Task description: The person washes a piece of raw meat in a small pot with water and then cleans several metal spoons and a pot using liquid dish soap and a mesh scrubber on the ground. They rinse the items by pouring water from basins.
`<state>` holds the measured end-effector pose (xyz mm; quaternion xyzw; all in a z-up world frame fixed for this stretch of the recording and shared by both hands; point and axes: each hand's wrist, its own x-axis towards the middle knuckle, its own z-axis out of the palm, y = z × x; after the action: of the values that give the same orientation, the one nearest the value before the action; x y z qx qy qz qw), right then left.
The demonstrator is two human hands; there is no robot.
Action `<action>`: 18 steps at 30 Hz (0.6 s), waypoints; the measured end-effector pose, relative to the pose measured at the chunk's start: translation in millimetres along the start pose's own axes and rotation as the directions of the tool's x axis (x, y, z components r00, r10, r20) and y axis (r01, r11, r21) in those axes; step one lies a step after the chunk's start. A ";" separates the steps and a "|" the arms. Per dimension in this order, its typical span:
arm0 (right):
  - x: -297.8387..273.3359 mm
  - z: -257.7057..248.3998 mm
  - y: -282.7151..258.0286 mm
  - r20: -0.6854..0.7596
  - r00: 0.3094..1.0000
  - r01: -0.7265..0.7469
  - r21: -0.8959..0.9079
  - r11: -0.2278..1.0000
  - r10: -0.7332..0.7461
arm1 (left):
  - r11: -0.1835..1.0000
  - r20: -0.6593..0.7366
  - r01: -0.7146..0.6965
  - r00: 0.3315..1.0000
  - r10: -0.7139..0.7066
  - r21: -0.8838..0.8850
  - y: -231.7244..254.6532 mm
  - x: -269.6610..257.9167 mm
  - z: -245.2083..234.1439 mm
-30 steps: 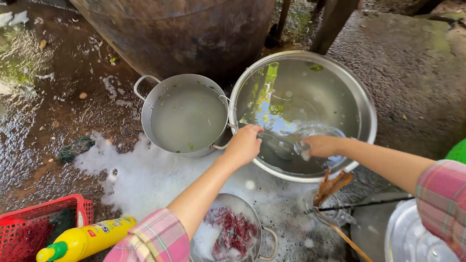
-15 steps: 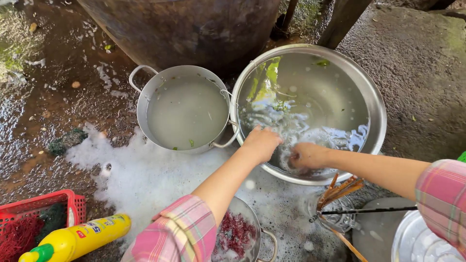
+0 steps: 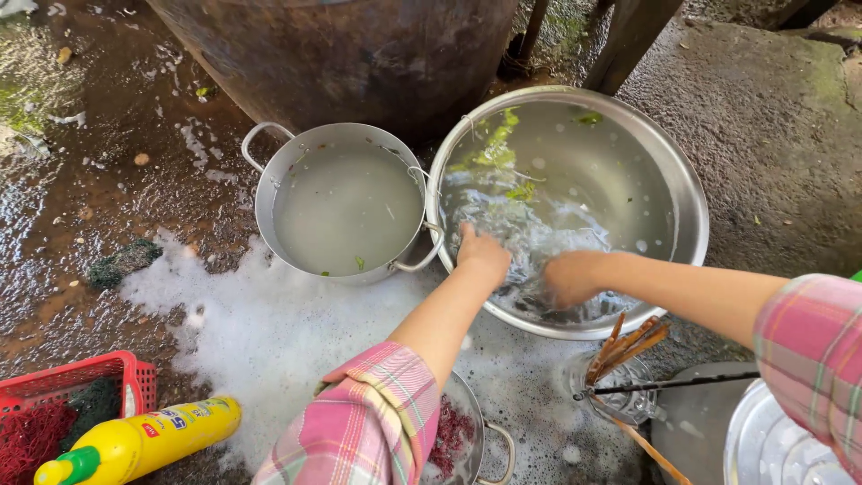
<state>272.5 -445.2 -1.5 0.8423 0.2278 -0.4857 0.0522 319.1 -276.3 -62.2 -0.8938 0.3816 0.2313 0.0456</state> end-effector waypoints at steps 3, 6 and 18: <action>0.2 18.9 12.5 -0.245 0.970 0.019 0.047 0.999 -0.006 | 0.997 0.075 -0.015 0.997 0.009 0.077 8.3 -8.4 -16.9; 17.6 41.0 24.9 -0.159 0.986 -0.034 0.067 0.997 0.044 | 0.998 0.101 -0.066 0.993 0.068 -0.020 12.9 -17.0 -28.4; -126.2 -63.4 29.1 -0.799 0.596 -0.101 -0.179 0.979 -0.084 | 0.933 -0.430 -0.121 0.902 -0.040 -0.339 -11.9 -49.7 -95.8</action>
<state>282.0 -493.5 134.0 0.9614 0.2717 -0.0285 0.0330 333.9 -259.8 44.1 -0.9075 0.3525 0.0948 -0.2078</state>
